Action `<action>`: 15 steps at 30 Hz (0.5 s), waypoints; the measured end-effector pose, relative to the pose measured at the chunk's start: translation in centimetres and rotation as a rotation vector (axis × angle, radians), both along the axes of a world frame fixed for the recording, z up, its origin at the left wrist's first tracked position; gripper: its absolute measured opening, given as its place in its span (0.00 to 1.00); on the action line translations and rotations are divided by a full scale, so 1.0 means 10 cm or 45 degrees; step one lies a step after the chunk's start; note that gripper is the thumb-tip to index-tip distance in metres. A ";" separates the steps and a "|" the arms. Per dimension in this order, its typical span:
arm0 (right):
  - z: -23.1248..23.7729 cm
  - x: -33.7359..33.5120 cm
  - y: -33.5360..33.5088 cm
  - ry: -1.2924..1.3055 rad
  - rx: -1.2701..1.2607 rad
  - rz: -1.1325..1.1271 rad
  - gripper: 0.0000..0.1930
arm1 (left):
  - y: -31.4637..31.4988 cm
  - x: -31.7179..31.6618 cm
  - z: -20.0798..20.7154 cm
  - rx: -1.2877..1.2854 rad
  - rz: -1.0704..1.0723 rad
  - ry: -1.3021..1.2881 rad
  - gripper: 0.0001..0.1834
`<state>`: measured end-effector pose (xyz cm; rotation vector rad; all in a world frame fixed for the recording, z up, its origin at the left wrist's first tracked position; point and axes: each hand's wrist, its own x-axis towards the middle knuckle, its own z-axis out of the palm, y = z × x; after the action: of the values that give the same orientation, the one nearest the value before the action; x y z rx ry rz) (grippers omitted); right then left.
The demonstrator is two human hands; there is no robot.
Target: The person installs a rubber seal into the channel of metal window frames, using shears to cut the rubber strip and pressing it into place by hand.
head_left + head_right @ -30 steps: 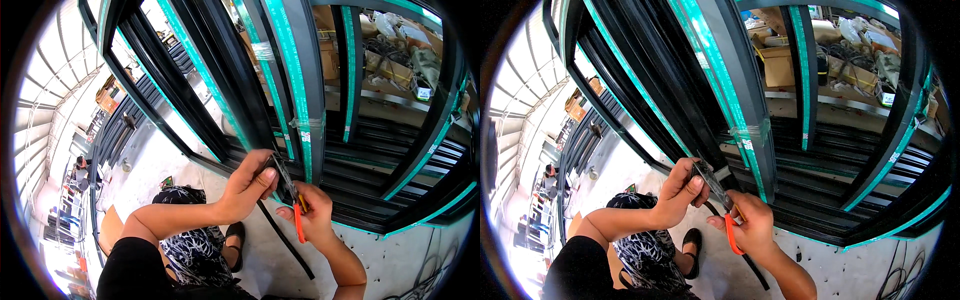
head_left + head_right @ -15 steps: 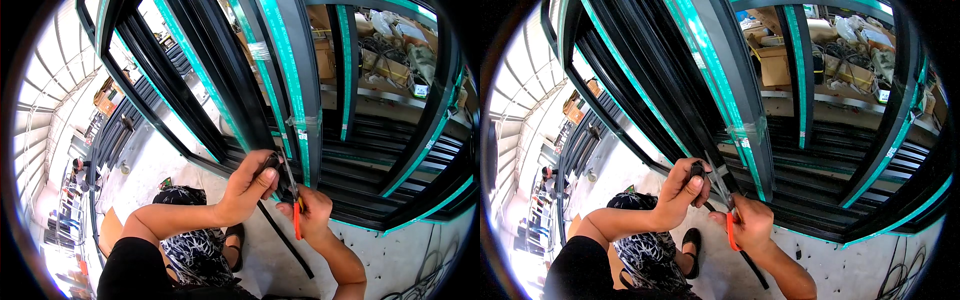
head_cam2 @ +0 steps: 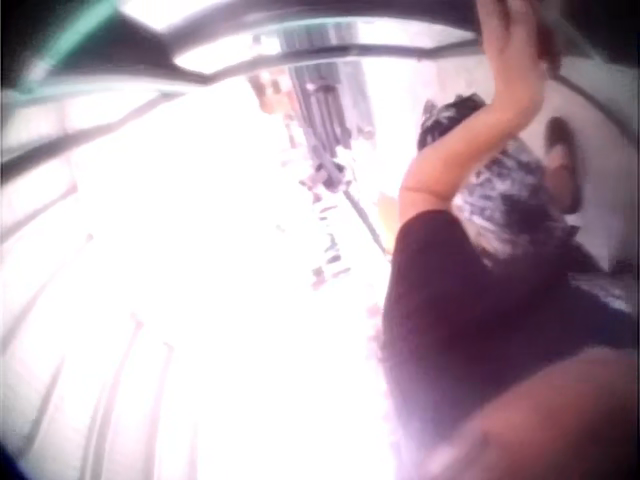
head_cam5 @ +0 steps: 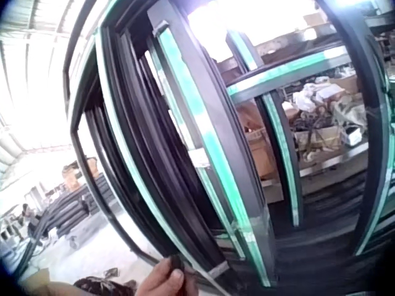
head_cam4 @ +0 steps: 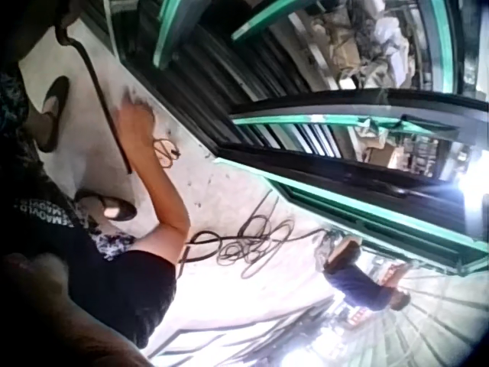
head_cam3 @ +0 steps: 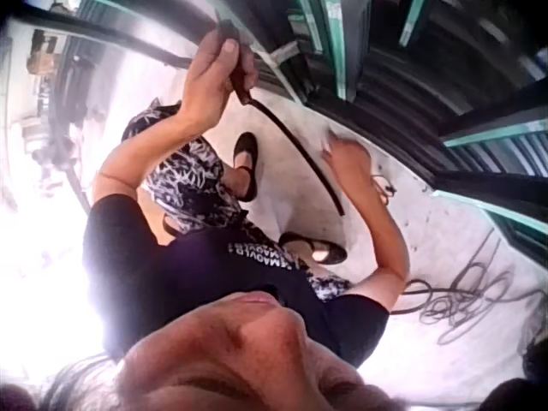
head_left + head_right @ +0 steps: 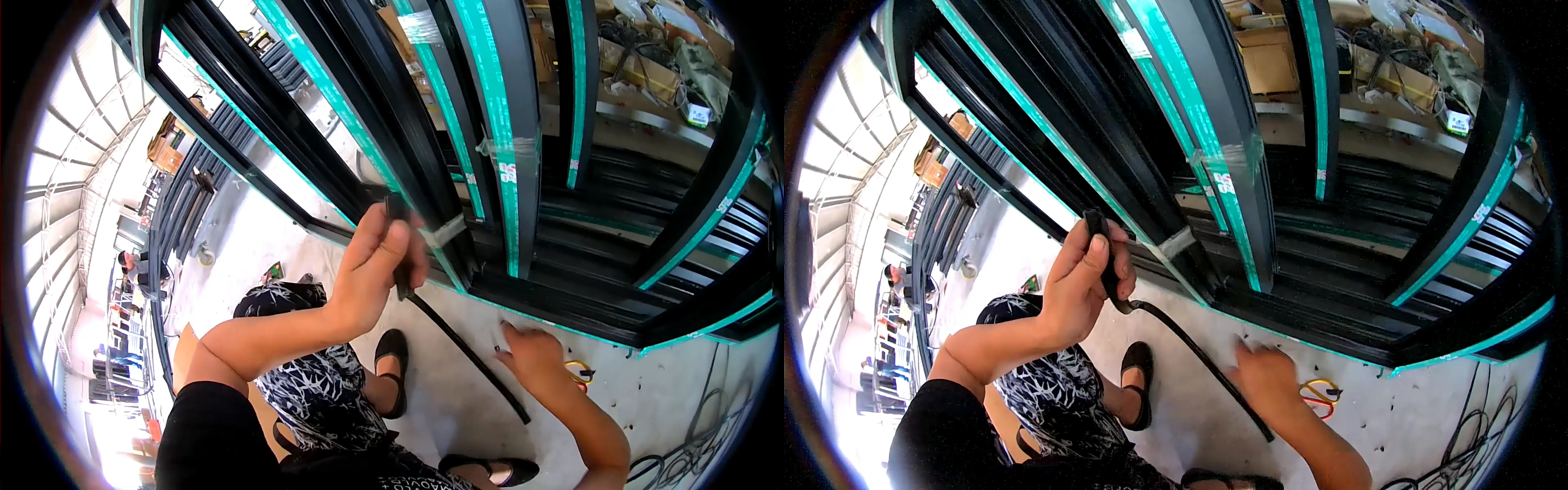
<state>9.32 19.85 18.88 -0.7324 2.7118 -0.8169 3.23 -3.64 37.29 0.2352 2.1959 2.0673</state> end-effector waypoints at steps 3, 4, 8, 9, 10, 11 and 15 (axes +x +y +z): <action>0.38 -0.34 -0.58 0.379 -0.950 -0.010 0.27 | 0.17 0.01 -0.03 0.269 0.014 -0.189 0.13; 0.46 -0.32 -0.80 0.125 -1.244 0.005 0.25 | 0.20 0.02 -0.06 0.322 0.076 -0.232 0.13; 0.56 -0.30 -1.03 -0.621 -1.865 0.003 0.18 | 0.24 -0.06 -0.07 0.260 0.018 -0.298 0.14; 0.48 -0.28 -1.04 -0.751 -1.895 -0.004 0.17 | 0.22 -0.11 -0.09 0.150 0.001 -0.272 0.16; 0.38 -0.25 -1.03 -0.776 -1.821 -0.144 0.16 | 0.20 -0.15 -0.10 0.024 -0.005 -0.251 0.17; 0.25 -0.21 -0.98 -0.801 -1.742 -0.282 0.16 | 0.08 -0.23 -0.13 -0.311 -0.020 -0.128 0.22; -0.73 0.03 -0.82 -0.730 -1.437 -0.652 0.16 | -0.02 -0.31 -0.09 -0.760 -0.011 0.342 0.17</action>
<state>9.62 11.68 11.60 0.1227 1.7423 -2.2848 0.16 -3.83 36.43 0.4744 2.8341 1.3416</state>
